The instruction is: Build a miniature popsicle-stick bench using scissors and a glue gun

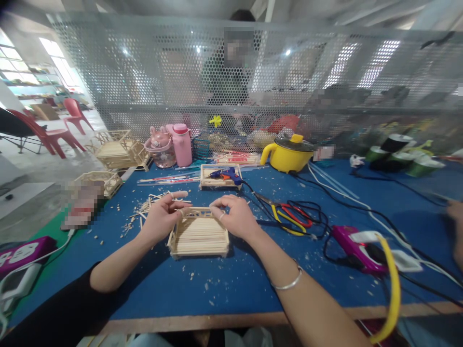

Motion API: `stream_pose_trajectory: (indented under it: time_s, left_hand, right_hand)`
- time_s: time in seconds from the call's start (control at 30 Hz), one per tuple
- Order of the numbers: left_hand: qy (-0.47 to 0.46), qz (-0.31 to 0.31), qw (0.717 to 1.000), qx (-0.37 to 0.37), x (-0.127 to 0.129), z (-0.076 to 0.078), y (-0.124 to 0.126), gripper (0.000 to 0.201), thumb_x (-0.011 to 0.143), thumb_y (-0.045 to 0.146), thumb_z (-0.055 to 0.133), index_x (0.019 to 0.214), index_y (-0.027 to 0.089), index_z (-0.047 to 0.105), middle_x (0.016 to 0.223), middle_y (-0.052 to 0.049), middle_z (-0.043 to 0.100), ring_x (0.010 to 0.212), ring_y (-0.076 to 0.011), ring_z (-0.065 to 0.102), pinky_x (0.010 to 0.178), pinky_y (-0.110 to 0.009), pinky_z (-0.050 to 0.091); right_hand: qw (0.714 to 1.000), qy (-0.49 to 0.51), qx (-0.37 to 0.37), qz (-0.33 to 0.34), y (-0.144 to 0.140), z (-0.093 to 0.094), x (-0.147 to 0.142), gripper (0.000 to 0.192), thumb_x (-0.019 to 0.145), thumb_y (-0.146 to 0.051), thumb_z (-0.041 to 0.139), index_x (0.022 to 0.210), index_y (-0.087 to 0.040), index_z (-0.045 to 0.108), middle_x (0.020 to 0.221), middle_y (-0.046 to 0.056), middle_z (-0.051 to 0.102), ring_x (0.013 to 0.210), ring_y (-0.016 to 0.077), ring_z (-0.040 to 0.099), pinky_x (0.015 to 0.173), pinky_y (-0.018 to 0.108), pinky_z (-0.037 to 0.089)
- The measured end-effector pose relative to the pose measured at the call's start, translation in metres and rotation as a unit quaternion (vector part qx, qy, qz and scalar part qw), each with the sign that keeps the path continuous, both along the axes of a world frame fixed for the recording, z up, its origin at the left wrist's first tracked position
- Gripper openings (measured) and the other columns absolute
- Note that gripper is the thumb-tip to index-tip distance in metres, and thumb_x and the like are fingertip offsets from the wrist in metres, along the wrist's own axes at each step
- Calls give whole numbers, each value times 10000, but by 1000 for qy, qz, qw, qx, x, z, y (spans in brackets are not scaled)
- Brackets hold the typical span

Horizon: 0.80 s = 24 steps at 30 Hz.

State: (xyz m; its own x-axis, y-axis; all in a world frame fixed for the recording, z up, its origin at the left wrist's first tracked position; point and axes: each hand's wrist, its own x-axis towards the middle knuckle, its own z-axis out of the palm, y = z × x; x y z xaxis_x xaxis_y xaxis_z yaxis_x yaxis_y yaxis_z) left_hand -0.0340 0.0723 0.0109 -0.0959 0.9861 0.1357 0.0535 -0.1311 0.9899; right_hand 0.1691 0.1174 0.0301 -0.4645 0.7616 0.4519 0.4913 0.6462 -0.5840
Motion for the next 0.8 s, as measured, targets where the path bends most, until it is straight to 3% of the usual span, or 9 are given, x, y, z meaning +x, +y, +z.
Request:
stream_pose_trajectory:
  time_s: [0.1, 0.23, 0.33, 0.43, 0.6, 0.73, 0.8]
  left_hand:
    - [-11, -3, 1000, 11, 0, 2, -2, 487, 680, 174, 632, 1154, 164, 523, 894, -67, 713, 884, -189, 656, 764, -302, 494]
    - [-54, 44, 996, 61, -9, 3, 0, 395, 739, 240, 569, 1127, 175, 536, 1090, -89, 657, 997, -182, 610, 821, -298, 472]
    - [-56, 127, 988, 75, -25, -4, 9, 307, 777, 302, 522, 1059, 184, 551, 1095, -79, 630, 932, -168, 605, 741, -269, 470]
    - [-21, 199, 976, 87, -40, -15, 23, 280, 784, 350, 517, 1004, 179, 548, 940, -56, 629, 784, -147, 586, 655, -247, 448]
    - [14, 290, 952, 94, -46, -19, 40, 220, 806, 396, 491, 836, 182, 533, 668, 18, 518, 570, -110, 458, 560, -234, 380]
    - [12, 328, 941, 87, -43, -18, 32, 254, 832, 417, 454, 731, 188, 493, 579, 36, 464, 528, -106, 418, 538, -229, 357]
    - [49, 326, 939, 96, -45, -21, 22, 278, 830, 429, 464, 703, 186, 506, 568, 31, 470, 541, -112, 426, 553, -232, 358]
  right_hand:
    - [1000, 24, -10, -9, 0, 1, 3, 119, 787, -272, 599, 824, -209, 694, 791, 18, 693, 765, 169, 613, 764, 308, 456]
    - [989, 141, -9, -47, 5, 0, 15, 301, 854, -379, 522, 1081, -202, 607, 846, 25, 645, 781, 165, 591, 757, 301, 457]
    - [971, 219, 14, -91, 15, -3, 25, 277, 879, -417, 468, 998, -202, 595, 792, 19, 606, 744, 159, 567, 717, 290, 453]
    - [951, 279, 28, -132, 24, -1, 28, 244, 852, -439, 494, 839, -206, 567, 720, 3, 555, 682, 146, 531, 665, 276, 442]
    - [910, 383, -23, -158, 23, 15, 13, 321, 836, -500, 452, 670, -225, 441, 616, -24, 461, 546, 118, 463, 549, 245, 416]
    - [886, 412, 11, -211, 12, 9, 8, 375, 853, -559, 342, 680, -234, 410, 594, -30, 426, 509, 122, 433, 504, 244, 390]
    - [890, 388, 44, -235, 7, -2, 10, 372, 853, -547, 361, 692, -225, 453, 595, -27, 440, 534, 126, 436, 522, 243, 384]
